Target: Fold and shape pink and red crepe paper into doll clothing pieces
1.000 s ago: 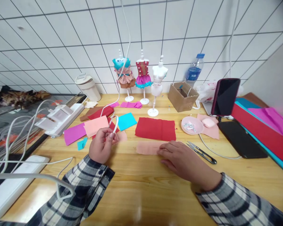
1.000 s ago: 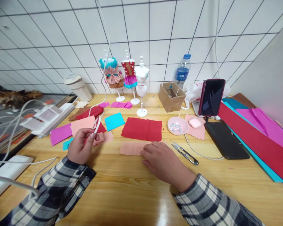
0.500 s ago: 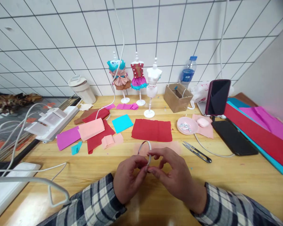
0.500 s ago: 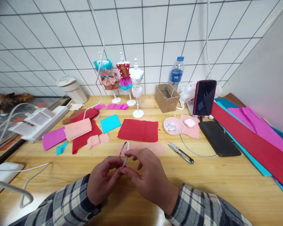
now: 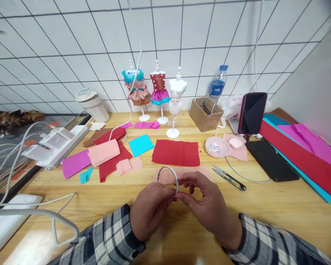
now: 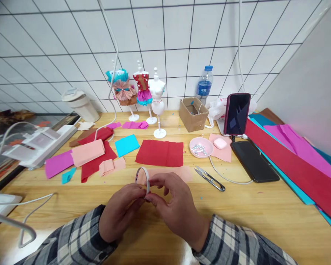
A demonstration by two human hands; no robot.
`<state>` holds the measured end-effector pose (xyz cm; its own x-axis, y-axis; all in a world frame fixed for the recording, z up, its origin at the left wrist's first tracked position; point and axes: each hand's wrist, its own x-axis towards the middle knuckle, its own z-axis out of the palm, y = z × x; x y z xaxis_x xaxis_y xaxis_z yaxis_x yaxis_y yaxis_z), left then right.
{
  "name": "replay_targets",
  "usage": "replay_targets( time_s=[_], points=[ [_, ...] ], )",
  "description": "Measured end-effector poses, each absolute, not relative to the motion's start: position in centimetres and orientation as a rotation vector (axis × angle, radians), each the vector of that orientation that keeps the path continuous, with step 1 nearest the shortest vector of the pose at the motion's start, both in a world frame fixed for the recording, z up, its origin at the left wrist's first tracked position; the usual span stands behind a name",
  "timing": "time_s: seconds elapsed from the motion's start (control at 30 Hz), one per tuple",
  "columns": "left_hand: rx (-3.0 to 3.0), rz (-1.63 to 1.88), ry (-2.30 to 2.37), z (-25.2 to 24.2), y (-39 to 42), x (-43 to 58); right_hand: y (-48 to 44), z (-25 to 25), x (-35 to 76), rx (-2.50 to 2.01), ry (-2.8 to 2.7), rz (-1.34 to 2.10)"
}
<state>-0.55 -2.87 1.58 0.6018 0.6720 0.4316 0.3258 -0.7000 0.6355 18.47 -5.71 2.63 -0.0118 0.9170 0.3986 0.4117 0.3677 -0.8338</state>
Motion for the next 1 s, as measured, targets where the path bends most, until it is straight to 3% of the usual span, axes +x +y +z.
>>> replay_targets(
  time_s=[0.4,1.0],
  points=[
    [2.558,0.874,0.741,1.7,-1.8,-1.1,-5.3,2.4,18.6,-1.256,-1.584,0.813],
    [2.748,0.867,0.894,2.9,-0.3,-3.5,-4.6,3.5,20.7,-1.269,-1.71,0.378]
  ],
)
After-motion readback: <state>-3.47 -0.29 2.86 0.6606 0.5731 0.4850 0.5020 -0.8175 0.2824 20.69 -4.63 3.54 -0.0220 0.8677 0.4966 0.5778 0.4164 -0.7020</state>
